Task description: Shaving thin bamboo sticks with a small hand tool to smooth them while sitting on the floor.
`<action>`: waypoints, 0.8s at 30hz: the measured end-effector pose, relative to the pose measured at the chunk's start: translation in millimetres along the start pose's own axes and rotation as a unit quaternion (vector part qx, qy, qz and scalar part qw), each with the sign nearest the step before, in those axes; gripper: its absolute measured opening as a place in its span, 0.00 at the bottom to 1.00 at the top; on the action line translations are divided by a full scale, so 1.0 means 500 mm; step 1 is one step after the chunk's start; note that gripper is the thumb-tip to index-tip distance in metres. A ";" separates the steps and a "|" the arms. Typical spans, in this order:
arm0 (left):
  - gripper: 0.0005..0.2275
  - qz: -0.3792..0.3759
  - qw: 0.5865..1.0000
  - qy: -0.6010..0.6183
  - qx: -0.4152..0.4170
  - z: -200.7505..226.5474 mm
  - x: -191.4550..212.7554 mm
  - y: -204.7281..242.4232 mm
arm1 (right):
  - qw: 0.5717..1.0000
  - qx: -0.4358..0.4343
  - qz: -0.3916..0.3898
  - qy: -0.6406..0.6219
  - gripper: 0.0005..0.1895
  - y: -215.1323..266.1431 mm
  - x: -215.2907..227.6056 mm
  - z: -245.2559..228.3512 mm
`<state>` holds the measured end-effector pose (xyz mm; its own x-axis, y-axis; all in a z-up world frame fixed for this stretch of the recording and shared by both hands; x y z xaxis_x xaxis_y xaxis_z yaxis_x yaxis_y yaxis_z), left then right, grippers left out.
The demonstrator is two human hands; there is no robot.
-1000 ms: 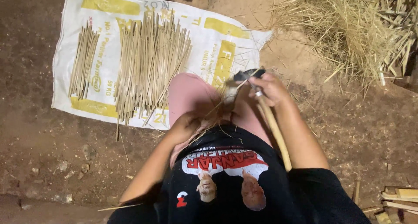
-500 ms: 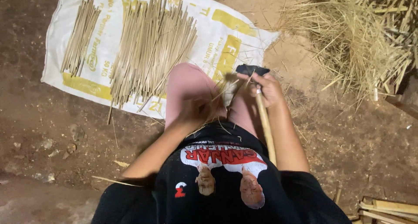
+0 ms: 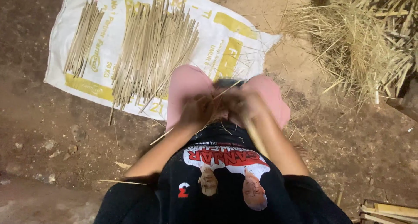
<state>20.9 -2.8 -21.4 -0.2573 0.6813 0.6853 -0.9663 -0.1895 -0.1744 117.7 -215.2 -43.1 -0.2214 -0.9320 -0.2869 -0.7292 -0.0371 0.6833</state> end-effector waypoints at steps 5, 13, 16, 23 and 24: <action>0.13 0.034 0.998 -0.040 0.032 0.009 0.005 0.002 | 0.999 -0.020 -0.028 0.016 0.18 0.000 -0.023 -0.008; 0.12 0.149 0.978 -0.135 -0.061 0.002 -0.011 0.005 | 0.998 -0.048 -0.004 0.030 0.14 0.112 -0.103 0.001; 0.13 0.147 0.982 -0.091 -0.076 0.001 -0.001 0.010 | 0.996 -0.035 -0.038 0.065 0.12 -0.021 -0.010 0.024; 0.11 0.242 0.945 -0.165 -0.143 -0.037 -0.027 0.006 | 0.952 -0.033 -0.242 0.186 0.05 0.059 -0.070 0.000; 0.11 0.241 0.946 -0.164 -0.144 -0.028 -0.020 0.005 | 0.952 -0.032 -0.240 0.186 0.05 0.084 -0.094 0.004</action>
<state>20.7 -0.4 -38.6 -0.6976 0.3001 0.6506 -0.7121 -0.1902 -0.6758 96.3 -172.4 -2.4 0.3809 -0.8646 -0.3276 -0.6446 -0.5023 0.5764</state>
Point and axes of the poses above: each hand's wrist, its own y-axis away from the middle knuckle, its own x-axis out of the back of the hand, z = x × y, the point moved 2 cm from there along -y, towards the middle knuckle, and after that the axes turned 11 degrees about z, right-handed, at the moved point
